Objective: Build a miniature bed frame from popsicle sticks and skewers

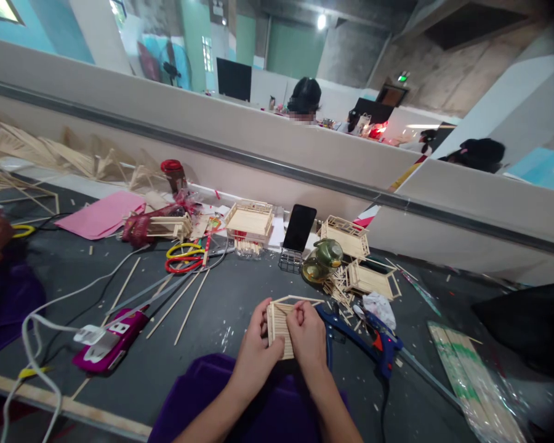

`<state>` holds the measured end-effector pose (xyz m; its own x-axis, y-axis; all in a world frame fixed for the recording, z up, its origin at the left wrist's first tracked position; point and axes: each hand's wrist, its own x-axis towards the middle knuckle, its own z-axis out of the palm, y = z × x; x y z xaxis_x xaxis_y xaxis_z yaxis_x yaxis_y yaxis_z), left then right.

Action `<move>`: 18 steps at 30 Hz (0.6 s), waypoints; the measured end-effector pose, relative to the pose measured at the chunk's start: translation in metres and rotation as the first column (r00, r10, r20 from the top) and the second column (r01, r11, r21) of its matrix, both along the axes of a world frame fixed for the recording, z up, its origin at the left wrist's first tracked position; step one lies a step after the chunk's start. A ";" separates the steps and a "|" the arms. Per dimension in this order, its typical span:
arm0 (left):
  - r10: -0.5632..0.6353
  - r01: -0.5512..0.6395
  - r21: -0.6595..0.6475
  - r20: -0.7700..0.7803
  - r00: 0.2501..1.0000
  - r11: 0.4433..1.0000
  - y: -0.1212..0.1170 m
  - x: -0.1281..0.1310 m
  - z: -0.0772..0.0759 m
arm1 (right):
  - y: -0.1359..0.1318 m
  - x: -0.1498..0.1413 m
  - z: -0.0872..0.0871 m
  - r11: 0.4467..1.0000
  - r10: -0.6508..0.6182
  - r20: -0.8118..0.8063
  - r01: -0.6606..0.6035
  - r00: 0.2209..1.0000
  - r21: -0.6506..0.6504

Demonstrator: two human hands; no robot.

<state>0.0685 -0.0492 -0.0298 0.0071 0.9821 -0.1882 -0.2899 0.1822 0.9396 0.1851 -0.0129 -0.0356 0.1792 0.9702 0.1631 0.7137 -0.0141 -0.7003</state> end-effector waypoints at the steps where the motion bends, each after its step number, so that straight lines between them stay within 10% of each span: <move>1: 0.013 -0.012 -0.013 0.016 1.000 1.000 0.003 -0.003 -0.001 | -0.001 0.000 -0.001 1.000 0.013 -0.008 -0.013 1.000 0.018; 10: 0.050 -0.037 -0.135 0.098 0.994 0.990 0.030 -0.038 -0.024 | -0.046 0.052 0.019 0.996 0.055 -0.232 -0.071 0.971 -0.059; 18: 0.077 -0.083 -0.109 -0.065 0.995 0.991 0.042 -0.045 -0.044 | -0.100 0.173 0.032 0.956 -0.020 0.044 0.031 0.999 -0.293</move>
